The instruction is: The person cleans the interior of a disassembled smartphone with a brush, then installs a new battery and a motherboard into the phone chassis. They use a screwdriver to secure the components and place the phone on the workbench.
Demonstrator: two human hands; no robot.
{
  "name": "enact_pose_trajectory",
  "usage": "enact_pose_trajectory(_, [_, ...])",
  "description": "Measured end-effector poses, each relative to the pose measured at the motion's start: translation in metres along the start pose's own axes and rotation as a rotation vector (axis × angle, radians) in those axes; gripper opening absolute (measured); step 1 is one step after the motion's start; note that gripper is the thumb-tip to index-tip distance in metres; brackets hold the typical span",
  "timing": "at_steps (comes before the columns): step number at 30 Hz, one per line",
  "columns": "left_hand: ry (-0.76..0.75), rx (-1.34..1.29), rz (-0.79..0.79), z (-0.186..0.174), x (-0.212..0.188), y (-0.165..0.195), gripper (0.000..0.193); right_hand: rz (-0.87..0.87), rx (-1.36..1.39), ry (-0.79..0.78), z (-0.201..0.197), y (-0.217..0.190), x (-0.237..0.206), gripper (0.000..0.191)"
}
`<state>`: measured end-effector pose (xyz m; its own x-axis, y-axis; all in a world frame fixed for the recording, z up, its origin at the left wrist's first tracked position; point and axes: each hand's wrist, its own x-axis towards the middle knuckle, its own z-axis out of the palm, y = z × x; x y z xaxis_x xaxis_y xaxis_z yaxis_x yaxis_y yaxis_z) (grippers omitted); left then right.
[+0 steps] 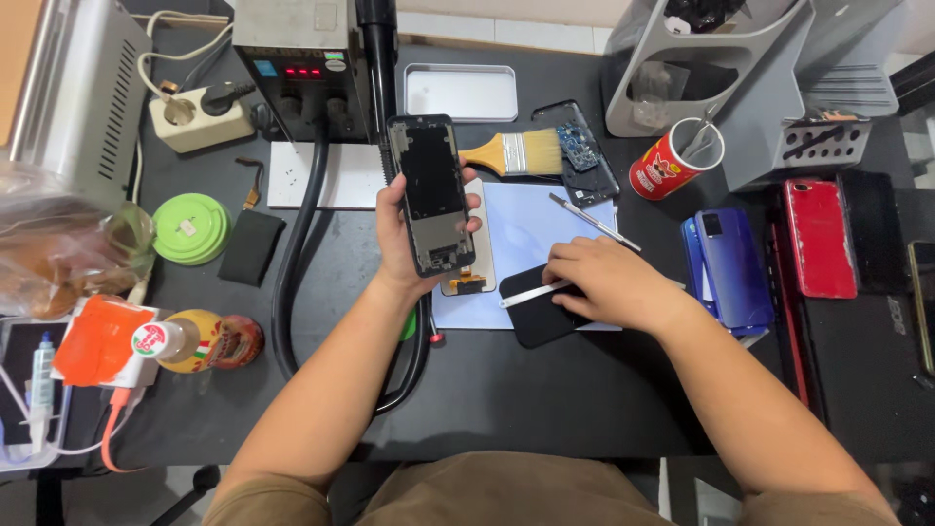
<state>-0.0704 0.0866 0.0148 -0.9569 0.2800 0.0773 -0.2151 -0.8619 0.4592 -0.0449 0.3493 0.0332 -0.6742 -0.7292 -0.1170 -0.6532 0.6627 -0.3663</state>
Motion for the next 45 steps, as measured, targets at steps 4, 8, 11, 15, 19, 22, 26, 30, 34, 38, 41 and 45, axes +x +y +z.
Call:
enact_pose_trajectory(4, [0.001, 0.018, 0.005, 0.002, 0.005, 0.007, 0.071, 0.01, -0.044, 0.103, -0.003, -0.001, 0.009, 0.011])
enact_pose_trajectory(8, [-0.018, 0.013, -0.023, 0.002, 0.009, 0.013, 0.073, 0.199, 0.08, 0.233, -0.012, 0.005, 0.031, 0.014])
enact_pose_trajectory(11, [-0.003, 0.035, -0.022, 0.004, 0.012, 0.015, 0.074, 0.286, 0.116, 0.301, -0.013, 0.008, 0.06, 0.017])
enact_pose_trajectory(15, [0.023, 0.038, -0.016, 0.003, 0.015, 0.022, 0.074, 0.284, 0.089, 0.349, -0.011, 0.006, 0.09, 0.018])
enact_pose_trajectory(19, [0.024, 0.026, -0.003, -0.004, 0.02, 0.033, 0.074, 0.22, 0.034, 0.444, -0.01, 0.004, 0.105, 0.02])
enact_pose_trajectory(22, [0.028, 0.028, -0.001, -0.008, 0.023, 0.036, 0.075, 0.2, -0.076, 0.535, -0.004, -0.003, 0.11, 0.027])
enact_pose_trajectory(26, [0.007, 0.004, 0.008, -0.008, 0.028, 0.036, 0.075, 0.339, 0.03, 0.489, 0.015, -0.039, 0.117, 0.04])
enact_pose_trajectory(30, [-0.048, -0.126, 0.023, -0.006, 0.032, 0.037, 0.075, 0.409, 0.137, 0.369, 0.024, -0.067, 0.132, 0.073])
enact_pose_trajectory(34, [-0.048, -0.139, 0.023, -0.003, 0.035, 0.036, 0.076, 0.455, 0.078, 0.312, 0.021, -0.072, 0.135, 0.076])
enact_pose_trajectory(38, [-0.046, -0.097, 0.029, 0.001, 0.039, 0.035, 0.077, 0.444, 0.07, 0.312, 0.018, -0.073, 0.136, 0.078])
enact_pose_trajectory(41, [-0.08, -0.153, 0.028, -0.002, 0.04, 0.039, 0.077, 0.454, 0.084, 0.313, 0.017, -0.077, 0.141, 0.077])
enact_pose_trajectory(45, [-0.136, -0.188, 0.032, -0.003, 0.042, 0.043, 0.076, 0.435, 0.19, 0.325, 0.011, -0.072, 0.135, 0.063])
